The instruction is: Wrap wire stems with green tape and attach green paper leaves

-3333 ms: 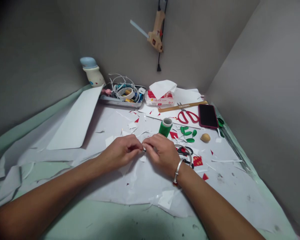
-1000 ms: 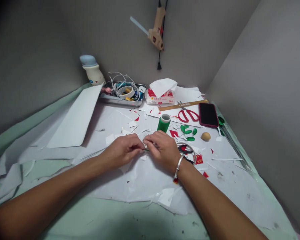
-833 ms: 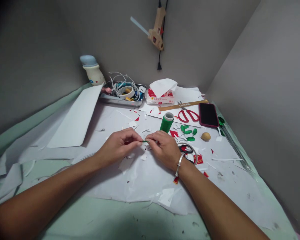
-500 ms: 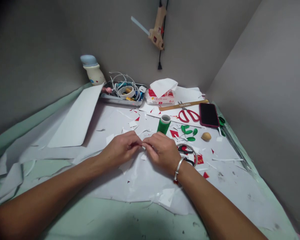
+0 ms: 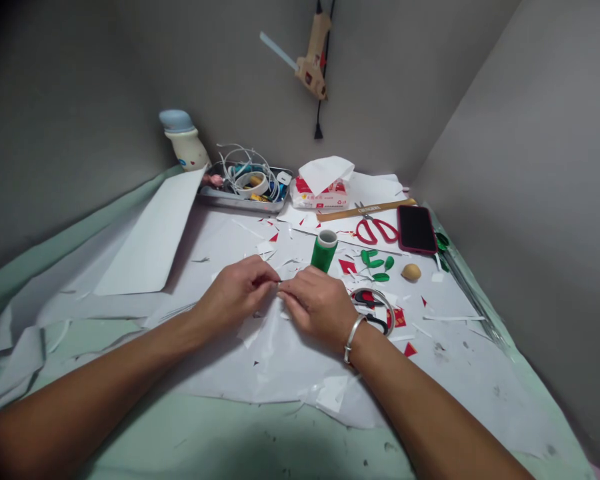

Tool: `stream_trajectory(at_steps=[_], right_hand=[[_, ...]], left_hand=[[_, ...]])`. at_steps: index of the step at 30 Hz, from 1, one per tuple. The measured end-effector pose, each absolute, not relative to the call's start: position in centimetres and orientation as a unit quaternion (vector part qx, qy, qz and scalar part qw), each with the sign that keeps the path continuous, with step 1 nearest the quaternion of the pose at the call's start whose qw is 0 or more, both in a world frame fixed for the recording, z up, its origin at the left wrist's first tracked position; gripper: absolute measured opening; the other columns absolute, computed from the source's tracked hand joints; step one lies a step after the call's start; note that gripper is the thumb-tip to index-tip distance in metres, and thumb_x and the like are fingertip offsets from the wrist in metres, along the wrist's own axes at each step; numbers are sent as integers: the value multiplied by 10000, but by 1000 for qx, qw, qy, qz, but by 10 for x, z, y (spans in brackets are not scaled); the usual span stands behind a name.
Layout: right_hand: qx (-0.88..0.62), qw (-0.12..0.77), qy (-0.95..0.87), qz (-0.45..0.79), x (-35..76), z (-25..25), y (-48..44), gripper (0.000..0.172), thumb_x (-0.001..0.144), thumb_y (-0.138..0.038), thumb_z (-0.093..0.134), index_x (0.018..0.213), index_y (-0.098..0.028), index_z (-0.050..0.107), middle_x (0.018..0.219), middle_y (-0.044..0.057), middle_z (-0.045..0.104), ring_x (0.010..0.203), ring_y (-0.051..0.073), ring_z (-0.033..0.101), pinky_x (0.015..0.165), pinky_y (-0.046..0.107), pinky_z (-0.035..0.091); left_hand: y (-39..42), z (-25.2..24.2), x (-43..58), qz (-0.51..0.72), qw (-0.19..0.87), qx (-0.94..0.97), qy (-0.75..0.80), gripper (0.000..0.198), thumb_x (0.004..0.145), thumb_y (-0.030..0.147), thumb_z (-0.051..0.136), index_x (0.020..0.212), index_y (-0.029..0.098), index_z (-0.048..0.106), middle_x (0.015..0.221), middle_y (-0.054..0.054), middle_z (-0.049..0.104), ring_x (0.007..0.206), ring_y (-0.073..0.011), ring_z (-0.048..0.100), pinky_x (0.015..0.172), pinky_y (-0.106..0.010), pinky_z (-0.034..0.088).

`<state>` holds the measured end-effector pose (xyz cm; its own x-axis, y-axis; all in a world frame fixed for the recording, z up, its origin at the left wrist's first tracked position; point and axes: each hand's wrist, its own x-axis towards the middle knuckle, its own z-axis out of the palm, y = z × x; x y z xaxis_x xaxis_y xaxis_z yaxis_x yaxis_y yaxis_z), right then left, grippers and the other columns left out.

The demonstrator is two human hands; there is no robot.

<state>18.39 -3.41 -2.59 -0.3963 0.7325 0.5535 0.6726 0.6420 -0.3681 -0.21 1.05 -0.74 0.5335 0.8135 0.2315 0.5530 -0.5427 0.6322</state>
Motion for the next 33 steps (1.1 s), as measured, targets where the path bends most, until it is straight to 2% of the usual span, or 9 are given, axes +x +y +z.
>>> stream_trajectory(at_steps=[3,7,12,17,21,27,33], right_hand=[[-442,380,-811,44,188,-24,-32,137,916,-193,542,889,-192,677,758,35,664,729,168,546,702,297,436],[-472,415,-772,92,192,-26,-29,124,898,-168,571,851,-197,682,771,16,678,729,150,564,704,278,435],[-462,372,-797,111,190,-30,-31,128,893,-172,577,873,-198,701,745,13,667,718,148,557,694,270,431],[-417,336,-843,53,185,-27,-36,143,908,-192,548,907,-183,691,736,32,654,724,169,538,684,289,431],[-428,378,-820,44,187,-24,-35,139,911,-191,552,894,-178,689,746,35,660,715,163,540,687,291,428],[-486,416,-761,113,196,-28,-24,125,896,-167,579,849,-194,691,763,13,681,727,144,575,698,272,434],[-445,330,-827,94,189,-32,-31,138,892,-173,565,884,-190,702,732,23,661,711,158,547,685,279,428]], left_hand=[[8,-10,-2,231,263,872,342,144,818,106,553,835,180,675,831,-29,627,772,-156,583,706,-281,445],[7,-5,0,254,341,852,307,123,824,127,576,849,181,684,849,-24,639,780,-139,593,720,-271,454],[10,2,-1,317,386,782,373,77,814,191,606,835,172,677,823,-18,665,725,-131,589,700,-273,461],[13,-4,-2,310,323,788,422,95,814,169,584,824,174,679,836,-29,666,757,-151,600,715,-295,461],[10,-9,-1,248,267,857,363,145,816,112,559,831,179,686,831,-35,645,784,-158,588,713,-289,444],[10,-5,0,243,334,850,326,132,822,131,586,850,194,698,848,-25,639,814,-149,594,765,-289,458],[15,-3,-3,312,332,804,383,105,825,185,596,846,204,697,905,-18,624,776,-135,588,725,-288,471]])
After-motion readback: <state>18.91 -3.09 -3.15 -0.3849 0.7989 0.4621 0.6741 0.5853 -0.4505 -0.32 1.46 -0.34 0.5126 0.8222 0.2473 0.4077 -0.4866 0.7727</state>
